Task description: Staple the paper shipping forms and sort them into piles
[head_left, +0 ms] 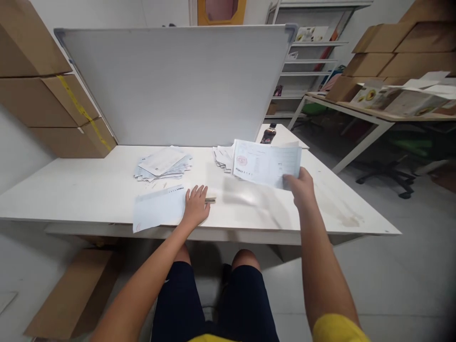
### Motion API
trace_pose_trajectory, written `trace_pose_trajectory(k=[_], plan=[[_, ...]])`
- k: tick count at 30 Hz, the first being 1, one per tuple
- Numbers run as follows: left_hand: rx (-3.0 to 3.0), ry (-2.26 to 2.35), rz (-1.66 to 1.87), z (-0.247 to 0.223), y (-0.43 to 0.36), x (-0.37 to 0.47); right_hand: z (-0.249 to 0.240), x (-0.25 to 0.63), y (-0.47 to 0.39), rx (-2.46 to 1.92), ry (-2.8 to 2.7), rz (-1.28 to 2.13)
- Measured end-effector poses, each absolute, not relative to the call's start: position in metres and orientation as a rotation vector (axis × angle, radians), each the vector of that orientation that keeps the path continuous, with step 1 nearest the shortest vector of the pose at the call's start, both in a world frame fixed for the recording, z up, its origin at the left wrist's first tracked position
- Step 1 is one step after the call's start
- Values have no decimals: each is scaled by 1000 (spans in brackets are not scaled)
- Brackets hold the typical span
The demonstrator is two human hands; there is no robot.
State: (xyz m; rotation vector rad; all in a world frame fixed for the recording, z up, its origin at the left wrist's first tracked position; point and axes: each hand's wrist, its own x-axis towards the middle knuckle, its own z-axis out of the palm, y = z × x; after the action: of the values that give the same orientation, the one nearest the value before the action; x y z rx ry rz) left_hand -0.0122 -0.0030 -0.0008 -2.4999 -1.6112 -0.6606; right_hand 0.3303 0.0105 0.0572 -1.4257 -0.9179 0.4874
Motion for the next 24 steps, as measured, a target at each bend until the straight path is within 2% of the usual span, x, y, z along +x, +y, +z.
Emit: trace_pose_trajectory(k=[3,5,8,10,13,16,20,24], plan=[[-2481,-1708,-664,-4,1,-12,64,330,62,-1699,-955,432],[-2503,-1707,-678,-5,1,-12,69,315,83,-1856,-1053,273],[-2535,-1690,-710,-4,-1,-11,75,257,97,-1714,-1367,87],[-2563,-1686,-711,-2,-2,-12,77,195,98,-1529,-1645,186],[-2576,-1725,-645,1,-2,-13,76,93,93,-1304,-2071,534],[-2605,-1736,-497,2,-3,-16,69,16,86,-1234,-2469,784],[-2691,-1691,-398,-2,-4,-18,53,-18,83,-1372,-2698,662],[-2664,-1702,-548,-7,-3,-16,47,-11,92,-1491,-2691,586]])
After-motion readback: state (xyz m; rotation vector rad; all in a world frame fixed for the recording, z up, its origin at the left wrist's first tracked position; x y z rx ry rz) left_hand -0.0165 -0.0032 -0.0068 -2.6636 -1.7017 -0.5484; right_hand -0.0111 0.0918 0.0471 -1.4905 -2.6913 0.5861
